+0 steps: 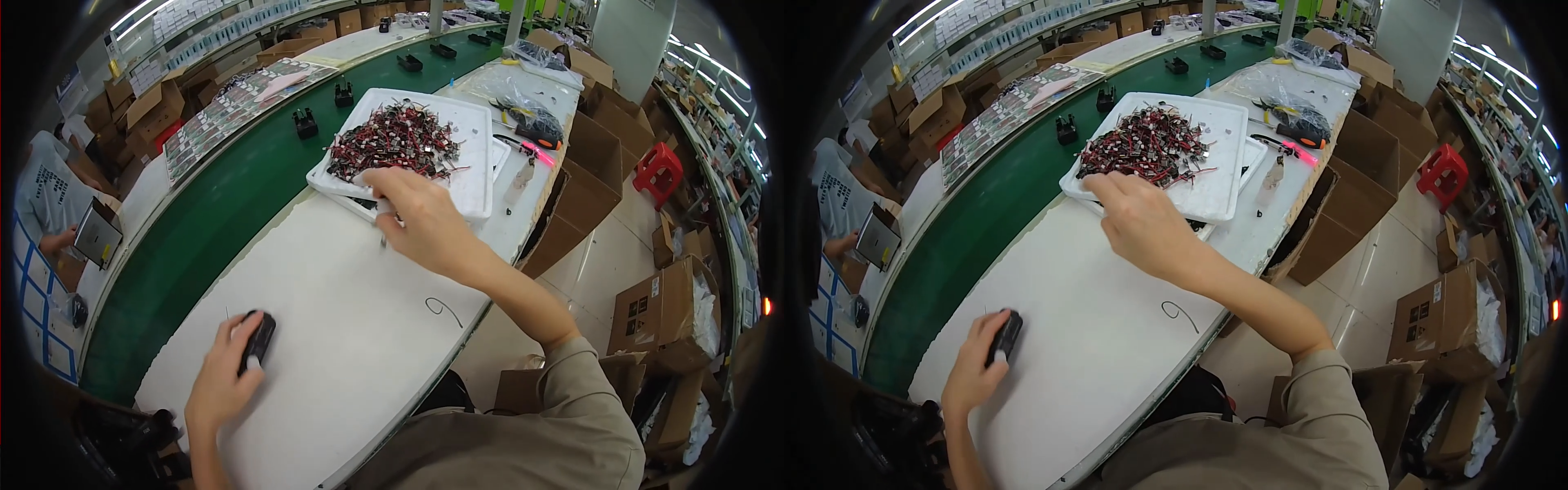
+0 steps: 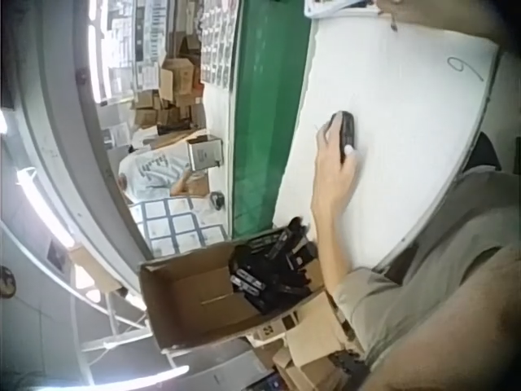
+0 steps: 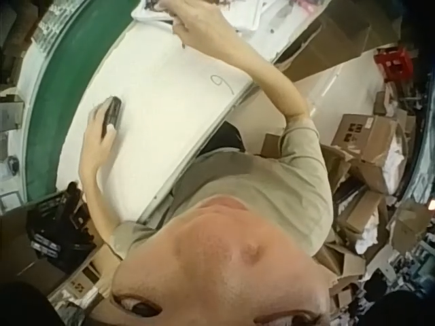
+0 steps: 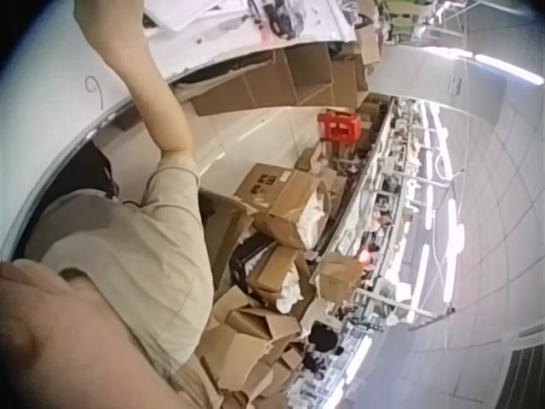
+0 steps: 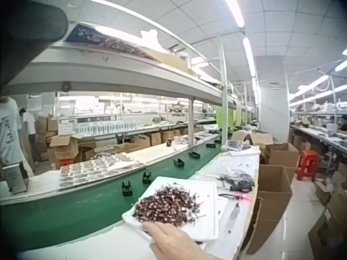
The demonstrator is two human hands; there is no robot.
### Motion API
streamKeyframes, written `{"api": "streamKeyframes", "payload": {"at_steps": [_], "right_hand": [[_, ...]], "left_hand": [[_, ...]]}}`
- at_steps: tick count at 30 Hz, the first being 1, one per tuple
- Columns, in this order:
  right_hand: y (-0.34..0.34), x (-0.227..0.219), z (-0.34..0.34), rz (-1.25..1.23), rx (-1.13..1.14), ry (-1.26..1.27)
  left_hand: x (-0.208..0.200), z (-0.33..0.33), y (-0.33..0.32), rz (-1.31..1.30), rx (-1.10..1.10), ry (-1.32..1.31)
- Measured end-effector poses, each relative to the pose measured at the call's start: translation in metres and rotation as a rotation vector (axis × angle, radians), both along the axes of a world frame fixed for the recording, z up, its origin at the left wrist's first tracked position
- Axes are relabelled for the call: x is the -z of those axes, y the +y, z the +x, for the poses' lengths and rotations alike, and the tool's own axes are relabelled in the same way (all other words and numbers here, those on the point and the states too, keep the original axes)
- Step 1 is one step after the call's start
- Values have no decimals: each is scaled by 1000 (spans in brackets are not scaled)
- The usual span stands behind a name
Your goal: The person assembles small electronic devices by placing internal wiring harnesses and electronic components into plastic casings by hand, taking the components from plastic trays and cardboard boxes.
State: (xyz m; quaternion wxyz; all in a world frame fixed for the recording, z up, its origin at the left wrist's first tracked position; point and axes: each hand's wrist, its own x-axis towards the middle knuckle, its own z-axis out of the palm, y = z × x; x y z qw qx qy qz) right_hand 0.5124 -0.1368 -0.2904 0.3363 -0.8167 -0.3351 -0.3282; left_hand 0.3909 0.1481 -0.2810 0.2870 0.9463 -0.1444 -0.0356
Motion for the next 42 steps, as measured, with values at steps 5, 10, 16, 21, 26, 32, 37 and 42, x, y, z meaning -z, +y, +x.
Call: {"api": "streamKeyframes", "payload": {"at_steps": [5,10,16,21,26,32,37,42], "right_hand": [[7,22,1,-196,-157,69],[23,38,-11,-315,-362,382],[22,40,-7,-230,-466,693],[25,41,-1,-369,-372,639],[31,28,-7,-532,-225,629],[27,19,14,-293,-302,710],[40,-1,14,-103,-256,1009],[53,24,17,-75,-272,721]], "left_hand": [[35,62,-12,-685,-134,140],[29,83,-34,-873,-211,455],[49,102,-19,-673,-242,209],[50,89,-41,-350,-258,-247],[60,69,-40,30,-160,-473],[74,65,-47,-12,-97,-576],[71,60,-53,-66,-72,-561],[74,58,-51,-129,-92,-529]]}}
